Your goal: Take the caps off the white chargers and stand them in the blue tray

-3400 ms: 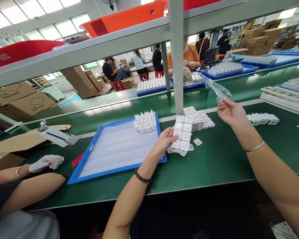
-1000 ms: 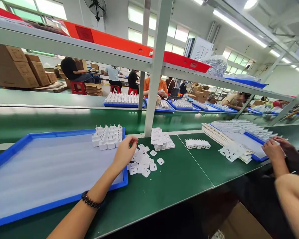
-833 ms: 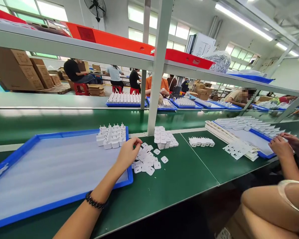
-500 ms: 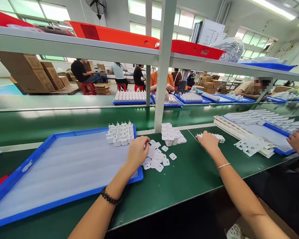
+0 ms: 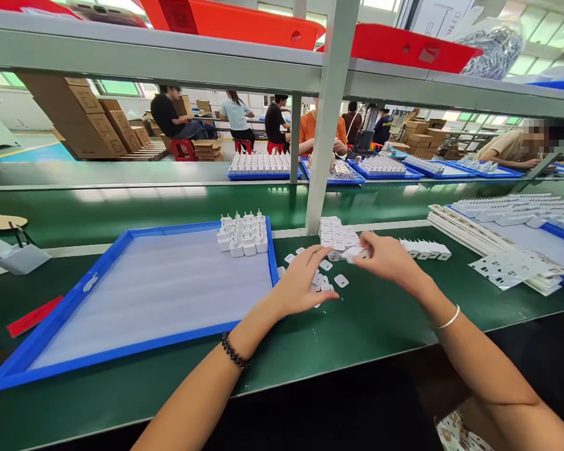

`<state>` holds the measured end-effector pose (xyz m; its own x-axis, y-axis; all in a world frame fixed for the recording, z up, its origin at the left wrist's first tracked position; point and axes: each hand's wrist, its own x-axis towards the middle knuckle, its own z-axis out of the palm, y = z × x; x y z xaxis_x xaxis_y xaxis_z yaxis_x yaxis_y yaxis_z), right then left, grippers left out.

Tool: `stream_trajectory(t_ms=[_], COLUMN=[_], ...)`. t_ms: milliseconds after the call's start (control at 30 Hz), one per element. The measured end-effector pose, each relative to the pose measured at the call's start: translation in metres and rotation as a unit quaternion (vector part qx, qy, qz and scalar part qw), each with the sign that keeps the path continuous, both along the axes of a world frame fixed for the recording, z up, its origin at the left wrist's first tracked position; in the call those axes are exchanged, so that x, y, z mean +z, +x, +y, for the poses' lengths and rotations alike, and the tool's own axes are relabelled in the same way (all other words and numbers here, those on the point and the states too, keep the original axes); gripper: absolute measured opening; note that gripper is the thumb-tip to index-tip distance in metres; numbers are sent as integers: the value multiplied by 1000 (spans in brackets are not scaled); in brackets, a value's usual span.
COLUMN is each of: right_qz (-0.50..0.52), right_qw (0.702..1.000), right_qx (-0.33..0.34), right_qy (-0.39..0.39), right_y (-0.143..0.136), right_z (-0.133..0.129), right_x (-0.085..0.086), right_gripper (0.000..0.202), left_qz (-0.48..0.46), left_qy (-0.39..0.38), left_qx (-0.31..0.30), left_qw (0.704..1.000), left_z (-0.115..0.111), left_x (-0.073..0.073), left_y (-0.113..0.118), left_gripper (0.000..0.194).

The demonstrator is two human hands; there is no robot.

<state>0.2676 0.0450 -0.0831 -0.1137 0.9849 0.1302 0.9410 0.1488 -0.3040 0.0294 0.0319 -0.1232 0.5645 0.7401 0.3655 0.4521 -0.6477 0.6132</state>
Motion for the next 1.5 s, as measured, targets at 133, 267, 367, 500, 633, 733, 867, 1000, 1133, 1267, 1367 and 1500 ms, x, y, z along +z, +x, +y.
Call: stream_trajectory(t_ms=[133, 267, 367, 500, 633, 733, 867, 1000, 1133, 1267, 1367, 1500], right_qz=[266, 373, 228, 107, 132, 268, 464, 550, 557, 550, 562, 566], right_qw=[928, 870, 901, 927, 927, 893, 825, 783, 776, 779, 773, 773], right_qx=[232, 255, 284, 286, 292, 293, 259, 231, 227, 224, 222, 213], right_qy=[-120, -198, -234, -219, -194, -212, -192, -177, -190, -202, -194, -192], right_y=[-38, -33, -23, -25, -27, -22, -15, -18, -24, -25, -24, -25], right_z=[6, 28, 30, 21, 20, 20, 14, 4, -2, -3, -4, -7], right_x=[-3, -31, -49, -59, -56, -48, -35, -31, -31, -30, -32, -33], right_gripper=[29, 41, 42, 29, 15, 28, 31, 39, 32, 31, 28, 28], left_qz=[-67, -123, -195, -253, -279, -289, -265, -258, -257, -262, -277, -297], left_qy=[-112, -151, -175, -209, -262, -294, -318, -322, -334, -344, -332, -307], left_qx=[-9, 120, 155, 147, 107, 62, 15, -29, -68, -95, -114, -117], left_qw=[991, 973, 952, 933, 918, 909, 910, 910, 904, 897, 895, 897], left_z=[-7, 5, 16, 20, 16, 12, 4, 0, 2, 4, 5, 6], left_x=[0, 2, 3, -1, -8, -8, -4, -4, -8, -10, -11, -11], left_y=[7, -3, -12, -13, -8, -4, -1, 2, 3, 3, 4, 5], left_gripper=[67, 48, 44, 43, 39, 43, 47, 46, 42, 41, 37, 37])
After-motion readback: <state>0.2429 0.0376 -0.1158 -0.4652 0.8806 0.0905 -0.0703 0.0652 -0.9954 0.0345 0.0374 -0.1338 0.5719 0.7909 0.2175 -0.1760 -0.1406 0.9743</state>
